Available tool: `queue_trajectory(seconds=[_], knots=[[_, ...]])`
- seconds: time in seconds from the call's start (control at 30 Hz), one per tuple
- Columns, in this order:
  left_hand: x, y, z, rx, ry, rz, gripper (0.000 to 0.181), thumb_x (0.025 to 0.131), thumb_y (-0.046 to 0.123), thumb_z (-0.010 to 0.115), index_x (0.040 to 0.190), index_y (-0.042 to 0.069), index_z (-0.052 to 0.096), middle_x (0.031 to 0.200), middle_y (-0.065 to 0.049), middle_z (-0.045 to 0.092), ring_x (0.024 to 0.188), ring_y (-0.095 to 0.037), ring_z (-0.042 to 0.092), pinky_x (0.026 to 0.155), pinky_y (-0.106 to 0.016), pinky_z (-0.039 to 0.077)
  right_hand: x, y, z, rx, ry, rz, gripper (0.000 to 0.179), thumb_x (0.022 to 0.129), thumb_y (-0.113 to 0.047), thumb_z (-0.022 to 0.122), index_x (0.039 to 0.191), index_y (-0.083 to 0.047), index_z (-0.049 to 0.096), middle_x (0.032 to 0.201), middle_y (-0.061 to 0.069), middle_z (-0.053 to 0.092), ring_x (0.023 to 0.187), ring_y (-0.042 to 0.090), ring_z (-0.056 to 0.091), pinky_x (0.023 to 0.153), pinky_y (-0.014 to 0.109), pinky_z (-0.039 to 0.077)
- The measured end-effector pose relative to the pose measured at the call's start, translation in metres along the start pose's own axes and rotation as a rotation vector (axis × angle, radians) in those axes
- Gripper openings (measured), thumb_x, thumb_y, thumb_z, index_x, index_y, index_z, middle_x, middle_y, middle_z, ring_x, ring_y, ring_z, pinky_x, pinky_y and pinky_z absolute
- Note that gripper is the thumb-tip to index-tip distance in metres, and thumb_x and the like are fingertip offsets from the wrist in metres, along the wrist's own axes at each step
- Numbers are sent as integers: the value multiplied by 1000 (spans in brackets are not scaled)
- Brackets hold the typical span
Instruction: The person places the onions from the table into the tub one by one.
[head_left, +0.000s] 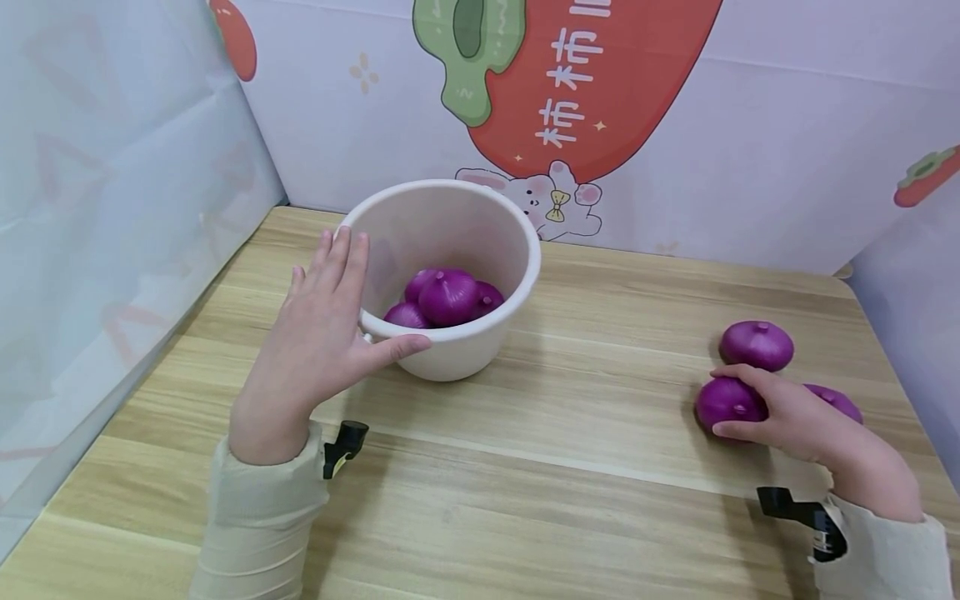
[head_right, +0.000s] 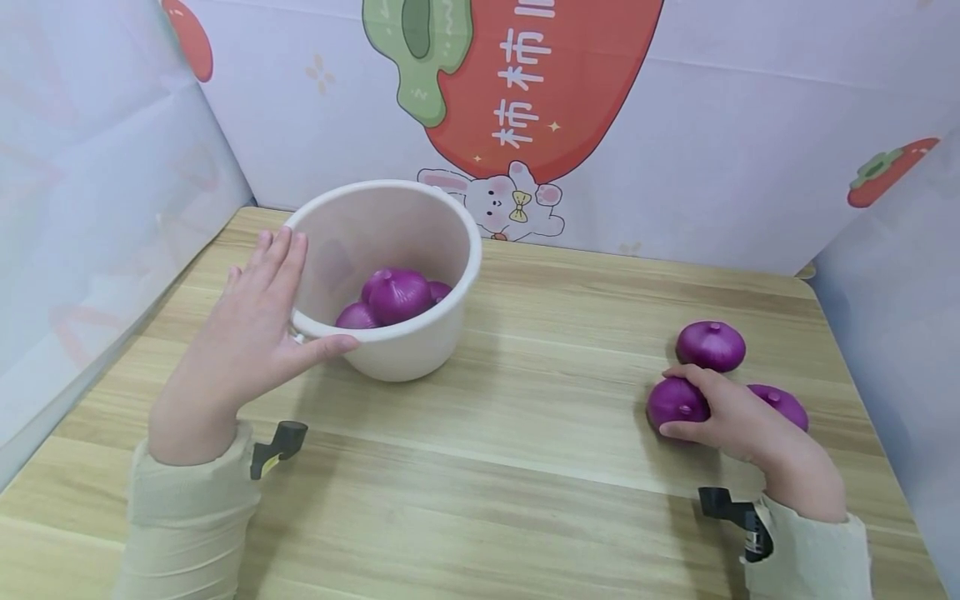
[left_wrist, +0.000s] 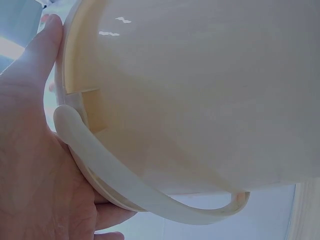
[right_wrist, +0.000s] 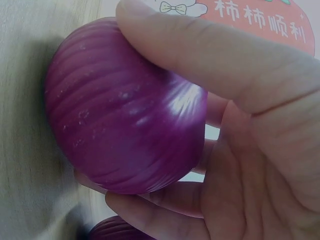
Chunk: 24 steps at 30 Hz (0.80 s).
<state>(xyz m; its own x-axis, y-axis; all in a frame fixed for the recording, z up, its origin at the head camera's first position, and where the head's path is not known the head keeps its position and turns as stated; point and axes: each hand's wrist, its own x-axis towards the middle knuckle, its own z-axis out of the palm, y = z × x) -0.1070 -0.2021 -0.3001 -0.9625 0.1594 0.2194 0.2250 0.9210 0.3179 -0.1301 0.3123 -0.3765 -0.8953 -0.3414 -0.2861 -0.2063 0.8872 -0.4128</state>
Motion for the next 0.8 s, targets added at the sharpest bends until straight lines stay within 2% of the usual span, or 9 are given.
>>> queue_trajectory(seconds=[0.37,0.53,0.8], knots=[[1,-1,1,20,-10,-2,119,77,73,66,160,8,11,167,-18,12,156,-35,3,113,-77,12,1,-1,-2,19,41,-5,73,84,-35,79,140,-3,46,128,37,55,109,54,59,85,67,50],[1,-2,0,18,-7,2,118,78,73,67,160,8,12,167,-18,11,156,-36,4,113,-77,13,2,-2,-4,21,92,-16,73,83,-35,80,139,-3,45,127,40,54,106,55,60,83,67,51],[1,-1,0,-7,-1,15,116,78,70,69,160,9,14,167,-19,10,156,-36,2,114,-75,17,-2,2,-6,28,169,-48,73,81,-28,83,138,-2,46,129,40,50,106,61,55,82,73,48]])
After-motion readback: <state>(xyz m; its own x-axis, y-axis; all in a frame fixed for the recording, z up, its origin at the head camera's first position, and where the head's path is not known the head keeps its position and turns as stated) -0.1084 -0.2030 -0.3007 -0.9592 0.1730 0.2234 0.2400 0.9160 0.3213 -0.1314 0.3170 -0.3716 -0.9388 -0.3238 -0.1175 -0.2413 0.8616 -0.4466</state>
